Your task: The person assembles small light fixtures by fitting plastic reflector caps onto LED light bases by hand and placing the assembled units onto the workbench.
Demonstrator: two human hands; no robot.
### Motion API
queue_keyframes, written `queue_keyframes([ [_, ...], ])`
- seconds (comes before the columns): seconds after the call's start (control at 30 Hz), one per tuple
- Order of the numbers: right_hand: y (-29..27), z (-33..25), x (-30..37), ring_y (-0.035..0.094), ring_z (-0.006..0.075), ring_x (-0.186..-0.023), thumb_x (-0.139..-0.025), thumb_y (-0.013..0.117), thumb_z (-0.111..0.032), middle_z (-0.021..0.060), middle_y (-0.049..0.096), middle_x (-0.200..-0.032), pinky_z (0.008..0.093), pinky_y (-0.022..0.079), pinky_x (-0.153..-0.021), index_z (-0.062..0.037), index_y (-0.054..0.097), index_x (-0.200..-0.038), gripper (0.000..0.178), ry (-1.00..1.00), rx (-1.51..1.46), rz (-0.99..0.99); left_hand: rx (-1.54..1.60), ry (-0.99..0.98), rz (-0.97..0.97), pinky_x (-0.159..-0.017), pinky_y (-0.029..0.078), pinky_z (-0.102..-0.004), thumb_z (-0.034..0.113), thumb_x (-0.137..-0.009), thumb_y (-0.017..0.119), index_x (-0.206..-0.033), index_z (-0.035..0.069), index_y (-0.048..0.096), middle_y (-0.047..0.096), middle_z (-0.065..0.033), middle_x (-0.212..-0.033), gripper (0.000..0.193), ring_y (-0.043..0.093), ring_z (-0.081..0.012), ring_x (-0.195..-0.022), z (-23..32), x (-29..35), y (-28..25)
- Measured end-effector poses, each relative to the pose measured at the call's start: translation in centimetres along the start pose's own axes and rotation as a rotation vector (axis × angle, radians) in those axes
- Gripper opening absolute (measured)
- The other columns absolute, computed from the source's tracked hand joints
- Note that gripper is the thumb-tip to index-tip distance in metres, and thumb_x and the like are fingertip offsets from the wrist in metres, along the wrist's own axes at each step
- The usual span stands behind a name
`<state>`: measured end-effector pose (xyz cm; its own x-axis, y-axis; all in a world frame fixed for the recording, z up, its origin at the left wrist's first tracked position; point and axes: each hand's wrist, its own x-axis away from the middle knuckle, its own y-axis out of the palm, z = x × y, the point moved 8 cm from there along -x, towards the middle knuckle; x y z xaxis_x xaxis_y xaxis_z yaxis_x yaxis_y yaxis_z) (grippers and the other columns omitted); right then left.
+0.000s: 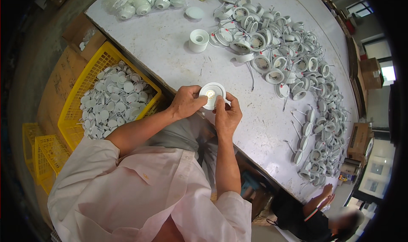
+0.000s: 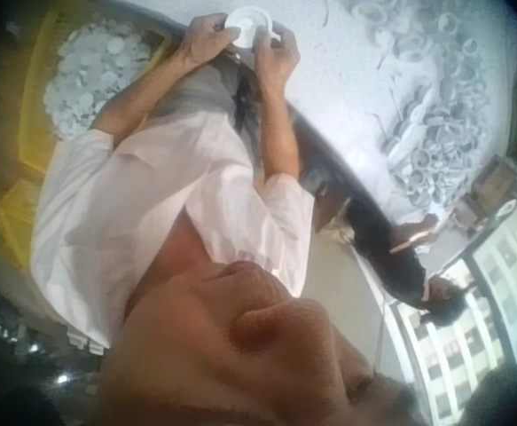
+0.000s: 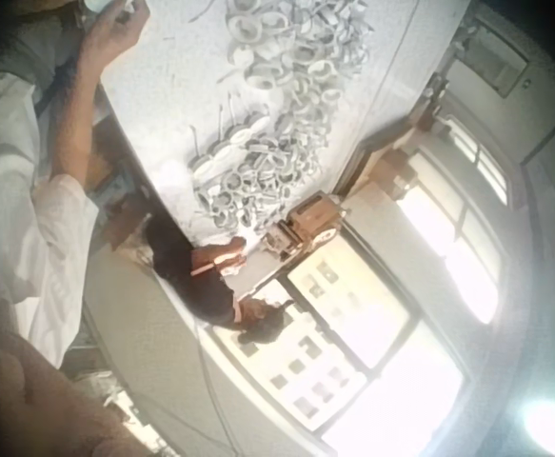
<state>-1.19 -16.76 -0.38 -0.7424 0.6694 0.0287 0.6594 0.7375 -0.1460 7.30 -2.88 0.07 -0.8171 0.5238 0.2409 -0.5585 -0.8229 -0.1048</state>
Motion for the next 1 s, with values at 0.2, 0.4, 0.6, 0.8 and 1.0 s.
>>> queue_keyframes([
  [0.2, 0.0, 0.0, 0.7, 0.053, 0.0051, -0.059, -0.084, 0.065, -0.006, 0.0034, 0.062, -0.080, 0.0200, 0.043, -0.052, 0.0014, 0.063, -0.098, 0.016, 0.093, -0.048, 0.021, -0.053, 0.013, 0.010, -0.059, 0.048, -0.0274, 0.019, -0.075, 0.059, -0.092, -0.006, 0.066, 0.067, -0.0110, -0.072, 0.031, 0.060, -0.0122, -0.064, -0.6, -0.3, 0.1],
  [0.4, -0.7, 0.0, 0.8, 0.054, 0.0056, -0.060, -0.084, 0.065, -0.007, 0.0044, 0.062, -0.081, 0.0203, 0.043, -0.052, 0.0021, 0.062, -0.098, 0.016, 0.064, -0.039, 0.073, 0.023, 0.013, -0.031, -0.060, 0.048, -0.0257, 0.019, -0.078, 0.061, -0.094, -0.007, 0.066, 0.067, -0.0105, -0.073, 0.031, 0.060, -0.0105, -0.066, -1.5, -0.7, 0.9],
  [0.6, -1.5, 0.7, 0.7, 0.052, 0.0065, -0.053, -0.086, 0.064, -0.010, 0.0047, 0.062, -0.069, 0.0197, 0.042, -0.048, 0.0031, 0.062, -0.100, 0.019, 0.102, -0.117, 0.114, 0.216, 0.056, -0.289, -0.068, 0.050, -0.0234, 0.014, -0.088, 0.063, -0.108, -0.006, 0.061, 0.067, -0.0073, -0.091, 0.028, 0.062, -0.0095, -0.081, -1.0, -0.1, 2.1],
  [0.8, -3.6, 0.6, 1.1, 0.049, 0.0023, -0.057, -0.086, 0.063, -0.006, 0.0004, 0.059, -0.068, 0.0183, 0.038, -0.049, 0.0034, 0.061, -0.098, 0.016, 0.126, -0.164, 0.170, 0.088, -0.080, -0.433, -0.064, 0.050, -0.0224, 0.012, -0.089, 0.061, -0.112, -0.005, 0.058, 0.067, -0.0092, -0.091, 0.029, 0.063, -0.0102, -0.080, -0.9, -0.2, 4.4],
  [1.0, -7.0, 3.8, 1.1, 0.047, 0.0035, -0.054, -0.085, 0.065, -0.010, -0.0024, 0.056, -0.062, 0.0190, 0.038, -0.049, 0.0019, 0.061, -0.103, 0.022, 0.122, -0.153, 0.283, 0.082, -0.207, -0.512, -0.051, 0.047, -0.0200, 0.011, -0.090, 0.059, -0.106, -0.007, 0.058, 0.066, -0.0101, -0.084, 0.025, 0.066, -0.0125, -0.070, -2.4, -1.3, 7.3],
])
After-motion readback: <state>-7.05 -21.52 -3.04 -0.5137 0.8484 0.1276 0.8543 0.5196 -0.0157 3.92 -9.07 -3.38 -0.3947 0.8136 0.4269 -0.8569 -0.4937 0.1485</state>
